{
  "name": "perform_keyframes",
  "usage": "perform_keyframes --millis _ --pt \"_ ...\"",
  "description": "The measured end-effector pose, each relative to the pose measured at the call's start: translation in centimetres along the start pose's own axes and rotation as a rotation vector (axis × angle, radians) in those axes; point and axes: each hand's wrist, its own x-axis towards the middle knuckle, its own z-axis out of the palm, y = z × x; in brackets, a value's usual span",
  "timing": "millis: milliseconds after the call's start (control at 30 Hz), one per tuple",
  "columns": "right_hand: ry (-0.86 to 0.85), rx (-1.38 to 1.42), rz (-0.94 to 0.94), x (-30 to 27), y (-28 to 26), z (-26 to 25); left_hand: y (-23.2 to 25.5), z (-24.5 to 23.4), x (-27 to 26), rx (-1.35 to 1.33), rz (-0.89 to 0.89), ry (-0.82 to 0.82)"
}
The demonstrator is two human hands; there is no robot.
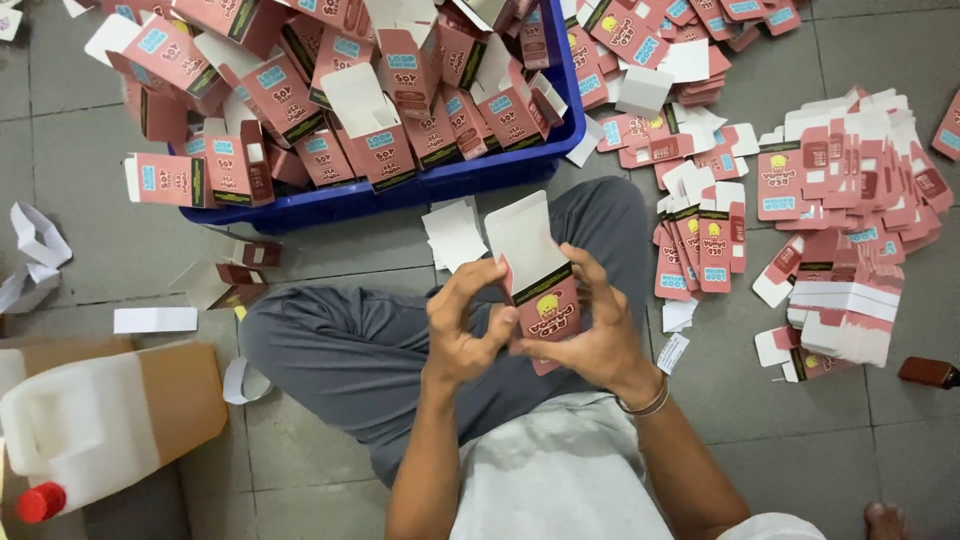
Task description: Folding flat cardboard templates into small product boxes while sitting on the floor.
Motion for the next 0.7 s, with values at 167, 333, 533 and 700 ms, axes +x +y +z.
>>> perform_keyframes --millis 167,333,533,700 --pt "-0.073 0.065 0.034 0.2 0.7 -0.6 0.1 0.1 0.1 0.021 0.002 0.012" --pt "-0.175 0.080 0.062 0.0 1.8 -1.5 -0.2 -0.1 -0.5 0.022 -0.014 0.009" --pt "-0.183 0.079 -0.020 0.0 1.5 -1.6 -0.4 0.0 -1.1 -0.113 -0.095 0.022" --pt "-0.157 0.155 -0.058 -0.9 2.8 -1.3 -0.2 -0.1 -1.3 -0.150 -0.064 -0.004"
